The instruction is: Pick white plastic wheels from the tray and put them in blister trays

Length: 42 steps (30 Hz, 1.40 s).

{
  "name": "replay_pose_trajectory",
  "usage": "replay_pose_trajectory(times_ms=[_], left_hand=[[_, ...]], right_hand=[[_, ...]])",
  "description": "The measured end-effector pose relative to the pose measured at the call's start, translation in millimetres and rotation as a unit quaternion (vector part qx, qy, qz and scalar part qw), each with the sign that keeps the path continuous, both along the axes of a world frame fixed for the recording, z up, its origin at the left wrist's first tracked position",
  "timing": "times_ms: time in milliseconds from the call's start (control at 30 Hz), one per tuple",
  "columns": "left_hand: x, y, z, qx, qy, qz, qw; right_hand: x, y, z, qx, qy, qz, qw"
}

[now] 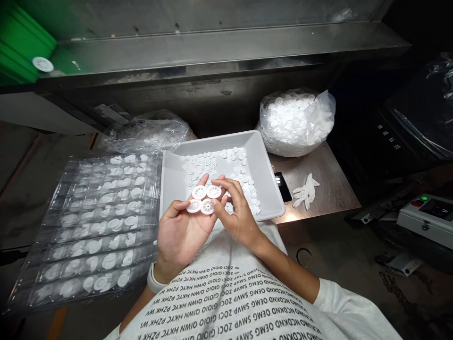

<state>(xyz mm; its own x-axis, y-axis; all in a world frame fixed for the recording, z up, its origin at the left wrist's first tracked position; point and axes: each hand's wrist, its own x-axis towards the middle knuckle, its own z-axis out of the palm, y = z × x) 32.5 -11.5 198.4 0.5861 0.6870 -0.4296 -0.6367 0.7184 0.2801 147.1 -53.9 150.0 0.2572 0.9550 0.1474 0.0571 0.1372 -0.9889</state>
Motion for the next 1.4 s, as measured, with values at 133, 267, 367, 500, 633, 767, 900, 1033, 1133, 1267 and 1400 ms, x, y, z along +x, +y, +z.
replay_pose_trajectory(times_ms=[133,267,367,500,633,767,900,1033,1133,1267,1400], left_hand=[[0.2,-1.1,-1.4,0.006,-0.001,-0.002,1.0],[1.2,-1.5,-1.3,0.015,0.01,-0.003,1.0],[1.6,-1.3,-0.2,0.015,0.015,-0.003,1.0],[1.1,-1.3,0.0,0.011,0.013,-0.002,1.0],[0.8,-1.7,-0.3,0.001,0.013,-0.001,1.0],[1.0,-1.8,-0.1,-0.001,0.017,0.0,1.0],[0.3,-1.9,-0.6,-0.001,0.014,-0.003,1.0],[-0.4,-1.6,-0.9,0.005,0.016,-0.007,1.0],[-0.3,-1.3,-0.6,0.009,0.014,-0.003,1.0],[-0.1,-1.3,-0.4,0.016,0.009,-0.004,1.0],[0.5,-0.5,-0.6,0.013,0.01,-0.003,1.0]], right_hand=[[0.2,-0.4,-0.1,-0.001,0.01,-0.005,1.0],[-0.6,-1.6,-0.5,-0.012,0.03,-0.003,0.999],[-1.1,-2.7,0.2,-0.014,0.046,-0.006,0.999],[-0.9,-3.3,2.0,-0.014,0.048,-0.005,0.999],[-0.2,-2.4,1.6,-0.013,0.045,-0.005,0.999],[-0.3,-1.3,-0.2,-0.008,0.045,-0.007,0.999],[-0.2,-1.2,-0.3,-0.012,0.035,-0.007,0.999],[0.4,-1.6,-0.2,-0.01,0.036,-0.005,0.999],[0.6,-1.4,-0.9,-0.01,0.04,-0.008,0.999],[0.2,-0.4,-1.9,-0.014,0.035,-0.009,0.999],[-1.3,0.1,-3.5,-0.008,0.04,-0.001,0.999]])
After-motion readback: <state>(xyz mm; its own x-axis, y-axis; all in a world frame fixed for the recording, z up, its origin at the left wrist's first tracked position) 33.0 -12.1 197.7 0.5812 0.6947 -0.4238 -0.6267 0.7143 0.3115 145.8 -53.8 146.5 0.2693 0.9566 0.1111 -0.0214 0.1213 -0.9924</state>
